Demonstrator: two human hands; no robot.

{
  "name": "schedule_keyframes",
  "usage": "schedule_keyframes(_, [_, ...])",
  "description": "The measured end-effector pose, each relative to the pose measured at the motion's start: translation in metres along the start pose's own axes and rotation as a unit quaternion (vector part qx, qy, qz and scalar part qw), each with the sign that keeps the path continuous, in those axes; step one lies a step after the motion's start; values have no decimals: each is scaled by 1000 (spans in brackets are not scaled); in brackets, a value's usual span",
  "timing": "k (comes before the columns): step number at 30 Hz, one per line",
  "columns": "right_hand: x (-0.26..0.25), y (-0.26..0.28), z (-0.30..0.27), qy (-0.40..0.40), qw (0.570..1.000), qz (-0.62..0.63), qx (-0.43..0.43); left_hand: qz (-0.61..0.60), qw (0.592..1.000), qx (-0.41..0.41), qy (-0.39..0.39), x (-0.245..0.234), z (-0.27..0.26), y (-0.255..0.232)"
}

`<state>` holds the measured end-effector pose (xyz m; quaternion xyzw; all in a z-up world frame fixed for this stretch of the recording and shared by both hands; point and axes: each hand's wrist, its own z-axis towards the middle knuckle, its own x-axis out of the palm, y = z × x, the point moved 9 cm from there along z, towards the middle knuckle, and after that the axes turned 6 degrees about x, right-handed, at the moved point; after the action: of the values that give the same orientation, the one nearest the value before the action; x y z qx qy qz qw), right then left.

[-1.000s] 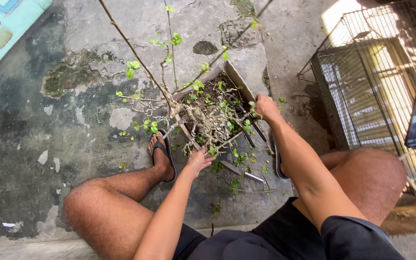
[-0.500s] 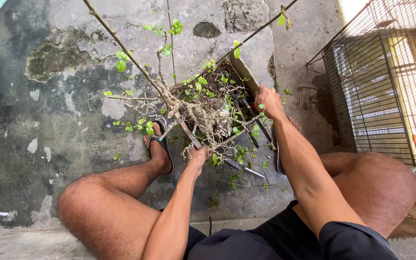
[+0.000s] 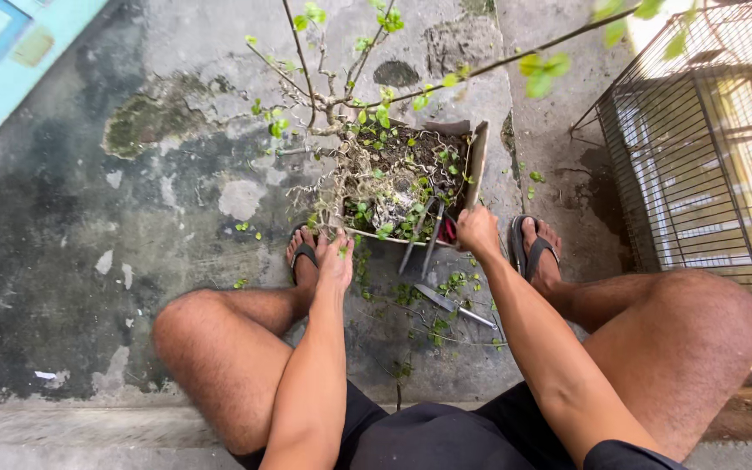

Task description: The person prunes a bonsai plant using small shears, then uses wire to wrap around and shape the branches.

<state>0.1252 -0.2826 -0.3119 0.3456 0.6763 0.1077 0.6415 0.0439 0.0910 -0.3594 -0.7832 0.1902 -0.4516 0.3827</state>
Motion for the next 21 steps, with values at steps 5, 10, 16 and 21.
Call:
schedule_keyframes(5, [14,-5,-42,274,906,233,222,-4,998,-58,-33,13,-25,-10])
schedule_keyframes(10, [22,-25,-27,291,901,253,199,206,967,-144,-49,21,-91,4])
schedule_keyframes(16, [25,-46,10,273,872,338,224,286,937,-200,25,47,-127,45])
schedule_keyframes(21, [8,-26,31,257,872,346,233,133,978,-150,-63,45,-120,74])
